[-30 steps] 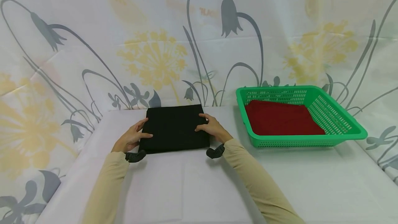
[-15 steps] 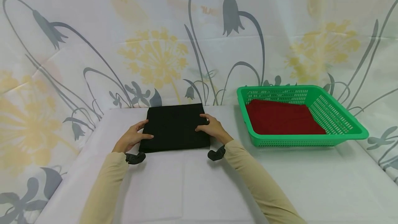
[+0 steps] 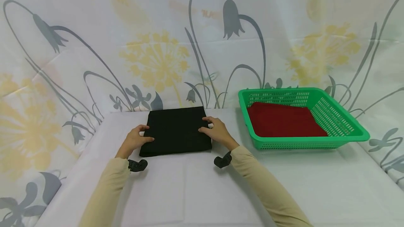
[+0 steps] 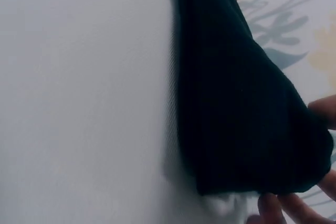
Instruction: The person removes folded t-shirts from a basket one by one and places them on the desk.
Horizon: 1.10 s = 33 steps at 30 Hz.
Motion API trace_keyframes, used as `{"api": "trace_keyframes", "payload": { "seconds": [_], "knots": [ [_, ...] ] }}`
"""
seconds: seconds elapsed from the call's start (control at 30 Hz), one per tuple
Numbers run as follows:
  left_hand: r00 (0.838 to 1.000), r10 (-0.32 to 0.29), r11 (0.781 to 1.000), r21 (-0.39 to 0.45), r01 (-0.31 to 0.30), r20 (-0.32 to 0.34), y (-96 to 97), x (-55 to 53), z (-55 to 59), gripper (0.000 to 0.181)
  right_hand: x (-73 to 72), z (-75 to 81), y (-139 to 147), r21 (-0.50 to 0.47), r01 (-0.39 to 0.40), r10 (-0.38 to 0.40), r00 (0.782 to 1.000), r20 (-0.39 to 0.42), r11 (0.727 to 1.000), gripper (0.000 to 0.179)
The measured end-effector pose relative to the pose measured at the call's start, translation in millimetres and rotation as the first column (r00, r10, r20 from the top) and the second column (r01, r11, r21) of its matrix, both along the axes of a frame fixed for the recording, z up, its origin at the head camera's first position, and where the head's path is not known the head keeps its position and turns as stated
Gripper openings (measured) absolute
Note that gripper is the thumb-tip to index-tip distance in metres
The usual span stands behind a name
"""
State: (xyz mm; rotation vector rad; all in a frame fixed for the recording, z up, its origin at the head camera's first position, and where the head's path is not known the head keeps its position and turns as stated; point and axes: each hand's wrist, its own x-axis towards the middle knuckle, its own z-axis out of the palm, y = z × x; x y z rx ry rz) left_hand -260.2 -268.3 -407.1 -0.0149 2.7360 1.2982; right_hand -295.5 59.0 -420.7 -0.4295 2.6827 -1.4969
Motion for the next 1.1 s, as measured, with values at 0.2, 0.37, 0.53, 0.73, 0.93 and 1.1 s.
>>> {"api": "trace_keyframes", "payload": {
  "seconds": [0.2,0.37,0.53,0.73,0.93,1.1],
  "knots": [
    [0.988,-0.005,0.991,-0.134,-0.016,-0.153,0.1,4.8,-0.5,0.048,3.1,4.7,6.2,0.075,0.002,0.011,0.984,-0.177,0.997,0.045],
    [0.964,-0.026,0.981,-0.191,-0.025,-0.264,-0.2,8.9,2.1,0.04,8.0,10.9,12.3,0.148,-0.006,0.047,0.96,-0.278,0.989,0.041],
    [0.939,-0.056,0.973,-0.229,-0.025,-0.34,1.8,13.7,4.3,0.034,12.7,16.2,17.4,0.245,0.008,0.083,0.93,-0.359,0.969,0.039],
    [0.924,-0.078,0.956,-0.29,-0.036,-0.374,7.6,18.0,7.9,0.03,22.0,21.5,22.9,0.283,0.009,0.115,0.902,-0.416,0.959,0.038],
    [0.91,-0.113,0.942,-0.334,-0.029,-0.398,17.8,23.6,12.8,0.031,30.6,28.1,28.2,0.244,-0.026,0.149,0.851,-0.503,0.97,0.039],
    [0.885,-0.13,0.941,-0.337,-0.032,-0.447,29.0,27.8,16.9,0.025,35.8,37.2,34.9,0.206,-0.038,0.151,0.811,-0.566,0.978,0.039]
  ]
}}
